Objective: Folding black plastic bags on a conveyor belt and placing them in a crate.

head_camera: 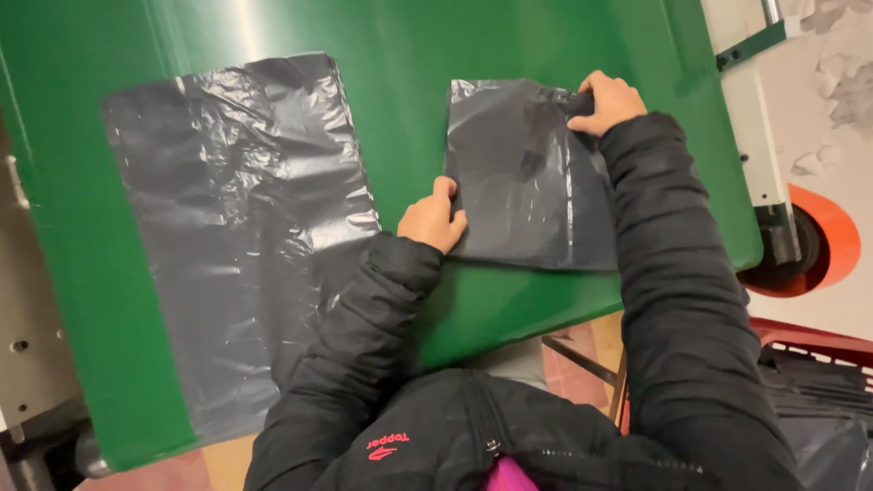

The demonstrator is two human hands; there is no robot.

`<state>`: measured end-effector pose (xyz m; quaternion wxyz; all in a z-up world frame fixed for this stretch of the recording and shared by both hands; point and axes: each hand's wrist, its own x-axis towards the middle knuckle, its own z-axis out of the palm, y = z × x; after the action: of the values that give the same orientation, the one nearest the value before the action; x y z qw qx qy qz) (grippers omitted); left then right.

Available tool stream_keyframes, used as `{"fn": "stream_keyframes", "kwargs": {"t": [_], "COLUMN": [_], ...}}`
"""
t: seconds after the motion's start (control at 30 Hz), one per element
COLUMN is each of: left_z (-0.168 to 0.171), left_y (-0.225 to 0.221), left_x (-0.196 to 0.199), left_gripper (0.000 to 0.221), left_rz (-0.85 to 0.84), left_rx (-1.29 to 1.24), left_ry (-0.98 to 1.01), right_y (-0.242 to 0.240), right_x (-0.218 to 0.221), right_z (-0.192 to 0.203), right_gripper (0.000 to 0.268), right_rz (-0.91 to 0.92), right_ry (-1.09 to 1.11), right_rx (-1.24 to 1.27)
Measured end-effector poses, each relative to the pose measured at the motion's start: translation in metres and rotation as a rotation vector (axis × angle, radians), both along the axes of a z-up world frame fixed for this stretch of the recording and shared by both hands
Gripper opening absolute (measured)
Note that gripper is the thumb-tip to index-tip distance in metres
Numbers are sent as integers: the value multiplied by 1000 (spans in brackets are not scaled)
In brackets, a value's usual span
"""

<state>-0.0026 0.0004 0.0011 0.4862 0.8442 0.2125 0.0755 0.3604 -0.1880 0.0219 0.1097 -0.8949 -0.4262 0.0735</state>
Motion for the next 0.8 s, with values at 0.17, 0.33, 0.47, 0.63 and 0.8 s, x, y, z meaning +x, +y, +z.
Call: {"fn": "stream_keyframes", "kwargs": {"t": [0.17,0.33,0.47,0.63,0.8], "left_z": [-5,-114,-2,31,-8], "left_y": [12,64,53,-20,-29], "left_x": [29,154,118,68,51], "left_gripper": [51,33,31,33,82], "left_rz": [65,12,14,-113,-51], "left_rx": [-96,-608,-175,323,-1085], "left_ry": [-54,-454,-580,-476,-155], "right_y": [7,5,-3,-12,-53], "right_x": [19,-3,-32,-72,-179], "right_z": [-25,-17,7,24,78], "right_gripper": [57,54,43,12,12], "right_rz": [-62,-35,-46,92,51], "right_ry": [12,-189,-304,-559,-530], "right_rx": [-314,-290,-150,223,379]}}
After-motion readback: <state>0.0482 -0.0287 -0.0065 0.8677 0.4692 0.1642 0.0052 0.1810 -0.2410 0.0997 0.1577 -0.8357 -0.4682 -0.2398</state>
